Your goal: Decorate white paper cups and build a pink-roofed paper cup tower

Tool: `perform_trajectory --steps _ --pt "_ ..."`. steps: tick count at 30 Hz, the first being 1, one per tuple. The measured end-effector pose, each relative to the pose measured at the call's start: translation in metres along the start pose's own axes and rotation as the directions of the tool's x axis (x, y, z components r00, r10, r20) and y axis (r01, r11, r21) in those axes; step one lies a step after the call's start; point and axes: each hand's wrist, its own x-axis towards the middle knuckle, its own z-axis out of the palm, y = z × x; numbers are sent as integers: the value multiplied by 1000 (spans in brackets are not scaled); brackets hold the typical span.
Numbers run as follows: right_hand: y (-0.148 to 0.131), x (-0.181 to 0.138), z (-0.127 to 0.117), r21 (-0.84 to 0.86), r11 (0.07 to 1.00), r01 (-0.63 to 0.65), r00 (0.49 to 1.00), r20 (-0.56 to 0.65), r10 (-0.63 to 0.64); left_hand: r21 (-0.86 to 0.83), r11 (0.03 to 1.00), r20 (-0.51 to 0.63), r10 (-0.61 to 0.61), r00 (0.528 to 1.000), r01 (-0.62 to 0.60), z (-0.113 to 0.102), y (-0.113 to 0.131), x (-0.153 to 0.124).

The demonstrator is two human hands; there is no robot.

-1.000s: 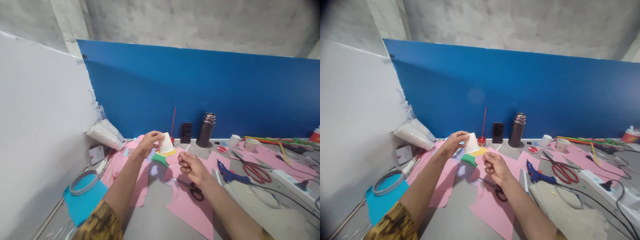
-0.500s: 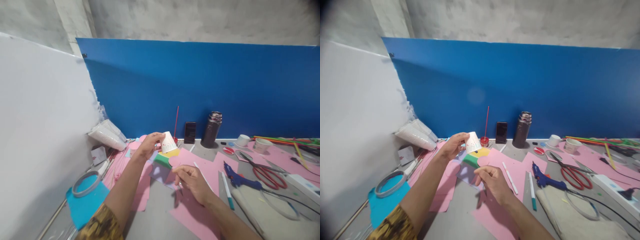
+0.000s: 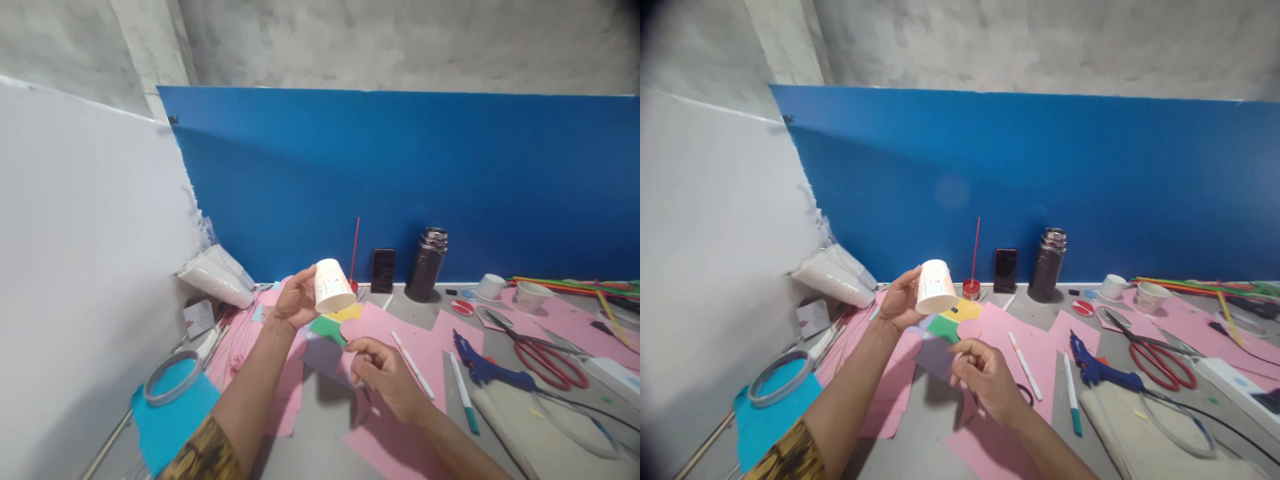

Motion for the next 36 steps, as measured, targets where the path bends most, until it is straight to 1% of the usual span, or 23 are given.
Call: perform_trajectory --steps 4,6,9,12,15,17,18,20,22,25,28,30,32,34,36 --pt "3 -1 -1 -18 999 28 999 16 -28 50 997 43 48 998 -50 1 0 -8" --pt "7 -1 -1 -23 997 68 998 -5 -68 57 996 65 71 995 -75 4 0 -12" --pt "5 -1 0 -19 996 85 995 -48 -86 94 994 74 54 996 -60 10 1 -13" --pt "-3 0 -2 -2 999 51 993 -106 -51 189 982 16 29 999 -32 14 -1 -10" --pt "-9 3 -7 25 1000 -8 987 -158 12 329 944 -117 45 992 -4 11 -5 -11" --pt "-9 6 -10 131 990 -57 989 -131 74 403 915 -182 68 981 11 7 -8 -16" --pt "-8 7 -12 205 976 -79 990 -98 101 416 909 -185 74 980 9 5 -10 -20" --pt "-5 8 -12 321 941 -107 992 -29 123 390 921 -136 71 988 -12 2 -15 -28" --pt "-4 8 -11 346 931 -116 993 9 120 327 945 -67 53 996 -28 0 -21 -35" --pt "-6 7 -7 308 948 -79 996 -15 88 264 964 -15 11 1000 -7 0 -29 -41" --pt "-8 5 -4 235 972 -3 993 -113 30 271 963 -17 11 1000 -6 0 -33 -43" --pt "-9 3 -2 175 984 43 983 -182 -10 296 955 -52 51 997 -33 -1 -34 -45" --pt "-9 1 0 75 993 90 969 -239 -70 313 947 -99 107 989 -71 -2 -36 -46" --pt "-7 0 2 -60 990 128 953 -270 -140 310 944 -137 160 978 -111 -4 -40 -47" --pt "-3 -1 4 -185 971 154 939 -280 -202 297 946 -154 179 972 -127 -3 -45 -48"
